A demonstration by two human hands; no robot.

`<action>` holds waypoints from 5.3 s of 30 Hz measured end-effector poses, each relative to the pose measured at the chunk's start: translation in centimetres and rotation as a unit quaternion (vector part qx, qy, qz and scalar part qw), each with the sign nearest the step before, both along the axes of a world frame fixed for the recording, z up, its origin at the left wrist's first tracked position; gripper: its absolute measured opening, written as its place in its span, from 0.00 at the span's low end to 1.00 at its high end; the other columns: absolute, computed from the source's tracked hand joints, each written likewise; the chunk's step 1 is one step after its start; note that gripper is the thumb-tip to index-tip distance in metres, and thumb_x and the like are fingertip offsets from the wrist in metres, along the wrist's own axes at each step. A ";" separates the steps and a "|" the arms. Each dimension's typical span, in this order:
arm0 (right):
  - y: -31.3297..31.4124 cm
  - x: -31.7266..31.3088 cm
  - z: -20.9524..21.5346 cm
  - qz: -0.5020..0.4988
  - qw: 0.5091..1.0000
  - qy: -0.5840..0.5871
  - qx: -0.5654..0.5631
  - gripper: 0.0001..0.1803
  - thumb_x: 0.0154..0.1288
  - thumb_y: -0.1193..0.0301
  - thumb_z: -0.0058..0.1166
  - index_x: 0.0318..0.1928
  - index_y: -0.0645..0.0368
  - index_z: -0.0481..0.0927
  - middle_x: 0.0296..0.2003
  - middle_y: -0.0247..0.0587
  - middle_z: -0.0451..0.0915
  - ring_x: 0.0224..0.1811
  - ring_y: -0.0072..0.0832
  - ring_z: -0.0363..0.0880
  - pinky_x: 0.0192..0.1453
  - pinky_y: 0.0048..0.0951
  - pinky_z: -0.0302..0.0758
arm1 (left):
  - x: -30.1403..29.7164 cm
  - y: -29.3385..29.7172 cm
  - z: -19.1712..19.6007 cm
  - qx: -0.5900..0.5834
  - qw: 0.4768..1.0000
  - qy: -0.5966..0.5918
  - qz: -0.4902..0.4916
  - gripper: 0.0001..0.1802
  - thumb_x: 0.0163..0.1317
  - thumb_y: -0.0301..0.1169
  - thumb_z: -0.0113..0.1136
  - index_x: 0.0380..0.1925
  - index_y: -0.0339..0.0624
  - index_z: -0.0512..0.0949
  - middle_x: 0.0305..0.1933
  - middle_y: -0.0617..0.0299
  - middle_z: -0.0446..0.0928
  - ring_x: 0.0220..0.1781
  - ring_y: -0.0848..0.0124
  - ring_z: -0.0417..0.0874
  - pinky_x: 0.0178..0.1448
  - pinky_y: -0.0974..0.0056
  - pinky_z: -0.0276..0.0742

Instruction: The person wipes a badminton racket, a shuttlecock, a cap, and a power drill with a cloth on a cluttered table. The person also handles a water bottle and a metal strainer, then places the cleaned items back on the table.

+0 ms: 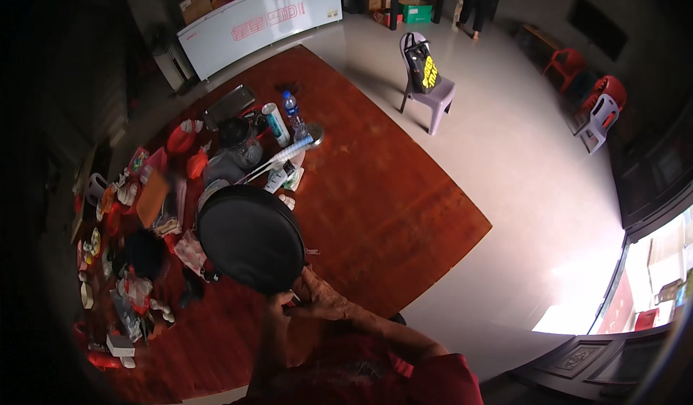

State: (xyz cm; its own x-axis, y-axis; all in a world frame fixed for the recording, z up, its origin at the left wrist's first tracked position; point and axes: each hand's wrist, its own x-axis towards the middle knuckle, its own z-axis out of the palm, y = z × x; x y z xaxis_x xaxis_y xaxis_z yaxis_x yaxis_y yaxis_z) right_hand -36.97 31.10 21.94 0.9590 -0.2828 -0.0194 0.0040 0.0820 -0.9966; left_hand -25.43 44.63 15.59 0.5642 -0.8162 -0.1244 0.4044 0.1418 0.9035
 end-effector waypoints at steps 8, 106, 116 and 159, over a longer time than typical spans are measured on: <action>0.5 0.7 -1.2 -0.128 0.977 -0.115 -0.129 0.45 0.44 0.72 0.65 0.64 0.58 0.58 0.51 0.49 0.69 0.53 0.42 0.73 0.53 0.38 0.74 | -1.2 -3.0 8.0 0.044 0.996 -0.079 -0.007 0.06 0.56 0.20 0.58 0.33 0.42 0.78 0.40 0.69 0.73 0.41 0.78 0.74 0.39 0.70 0.72; -1.9 7.4 -1.0 -0.185 0.816 -0.077 -0.542 0.21 0.54 0.78 0.57 0.51 0.59 0.76 0.49 0.49 0.74 0.50 0.46 0.71 0.53 0.40 0.69 | -0.7 5.1 0.6 0.020 0.995 0.085 -0.041 0.31 0.50 0.27 0.69 0.55 0.41 0.69 0.49 0.64 0.75 0.50 0.73 0.75 0.53 0.66 0.74; 4.6 3.0 -7.9 -0.081 0.949 0.056 -0.298 0.25 0.59 0.74 0.52 0.58 0.65 0.68 0.55 0.58 0.69 0.60 0.50 0.66 0.61 0.40 0.67 | 0.7 1.2 -7.4 0.003 0.922 0.360 0.145 0.10 0.57 0.28 0.63 0.40 0.44 0.79 0.38 0.66 0.80 0.39 0.74 0.81 0.38 0.68 0.79; -8.3 4.4 -19.6 0.150 0.935 0.283 -0.149 0.25 0.57 0.72 0.54 0.57 0.63 0.70 0.61 0.62 0.64 0.66 0.56 0.57 0.67 0.44 0.59 | 20.7 -8.4 -26.1 0.243 0.872 0.070 0.420 0.27 0.35 0.29 0.77 0.39 0.39 0.77 0.37 0.66 0.78 0.38 0.75 0.78 0.45 0.65 0.75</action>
State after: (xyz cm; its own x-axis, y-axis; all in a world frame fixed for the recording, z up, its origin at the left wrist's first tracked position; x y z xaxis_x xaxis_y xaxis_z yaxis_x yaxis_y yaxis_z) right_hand -32.53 22.77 2.36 0.8556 -0.0753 -0.5121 -0.5104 -0.2868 -0.8107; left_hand -4.73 36.26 -10.50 0.8889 0.0453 -0.4558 0.4533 0.0562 0.8896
